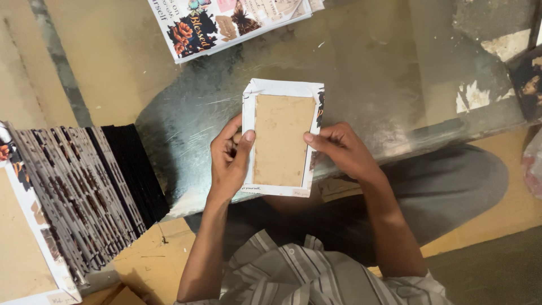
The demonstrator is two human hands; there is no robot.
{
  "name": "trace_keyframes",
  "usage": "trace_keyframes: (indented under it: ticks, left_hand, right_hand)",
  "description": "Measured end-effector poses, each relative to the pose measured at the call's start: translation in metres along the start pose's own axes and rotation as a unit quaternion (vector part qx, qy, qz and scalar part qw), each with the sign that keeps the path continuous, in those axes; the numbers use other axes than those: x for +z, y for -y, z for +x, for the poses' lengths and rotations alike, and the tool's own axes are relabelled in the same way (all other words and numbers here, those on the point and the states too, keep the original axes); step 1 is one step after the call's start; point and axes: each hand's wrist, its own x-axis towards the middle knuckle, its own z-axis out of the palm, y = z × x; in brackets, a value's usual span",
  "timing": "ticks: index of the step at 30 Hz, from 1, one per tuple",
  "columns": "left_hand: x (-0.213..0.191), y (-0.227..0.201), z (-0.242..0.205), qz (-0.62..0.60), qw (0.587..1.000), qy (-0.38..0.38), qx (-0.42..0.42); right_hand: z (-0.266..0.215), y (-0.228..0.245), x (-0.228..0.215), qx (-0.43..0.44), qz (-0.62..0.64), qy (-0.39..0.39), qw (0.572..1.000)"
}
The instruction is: The person sits on the floor and repeatedly picks up a small card and a larger backing sheet. They align the card onto the backing sheet, press it down, and place the assembled unit into a growing stack on the table. The process is repeated continuously throughout the clip.
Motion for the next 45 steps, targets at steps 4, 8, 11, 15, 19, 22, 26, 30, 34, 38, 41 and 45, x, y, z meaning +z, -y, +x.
trace_keyframes:
  ticks: [4,8,11,15,19,22,26,30,34,38,41,45]
  left_hand:
    - [-0.002,0.0,0.0,-0.014,1.0,0.02,-0.002]
    - [-0.003,0.003,-0.003,0.027,0.999,0.03,-0.014]
    - [-0.002,0.002,-0.003,0.023,0.999,0.036,-0.018]
    - [-0.002,0.003,-0.003,0.028,0.999,0.038,-0.001]
    - [-0.001,0.002,-0.004,0.023,0.999,0.031,-0.015]
    - [0.0,0.003,-0.004,0.025,0.999,0.03,-0.001]
    - [0.002,0.002,-0.005,0.031,0.999,0.025,-0.002]
    - [0.006,0.001,-0.006,0.049,0.998,0.023,0.025]
    - [0.008,0.002,-0.008,0.054,0.998,0.022,0.02]
    - [0.007,0.002,-0.008,0.054,0.998,0.024,0.029]
    - [0.007,0.003,-0.009,0.059,0.998,0.024,0.025]
    - [0.007,0.005,-0.009,0.051,0.998,0.029,0.037]
  right_hand:
    - [0.001,-0.003,0.003,-0.018,0.081,-0.02,0.996]
    - [0.005,-0.012,-0.004,-0.027,0.154,-0.066,0.986]
    - [0.006,-0.013,-0.002,-0.029,0.185,-0.08,0.979]
    - [0.008,-0.008,-0.001,-0.022,0.207,-0.092,0.974]
    - [0.009,-0.008,0.001,-0.027,0.205,-0.101,0.973]
    - [0.009,-0.016,-0.001,-0.029,0.174,-0.101,0.979]
    - [0.015,-0.034,-0.002,-0.017,0.233,-0.18,0.956]
    - [0.016,-0.043,-0.008,-0.02,0.27,-0.193,0.943]
    - [0.018,-0.041,-0.006,-0.031,0.293,-0.212,0.932]
    - [0.015,-0.032,-0.003,-0.049,0.292,-0.19,0.936]
    - [0.014,-0.027,0.0,-0.059,0.306,-0.198,0.929]
    - [0.012,-0.021,-0.001,-0.052,0.3,-0.188,0.934]
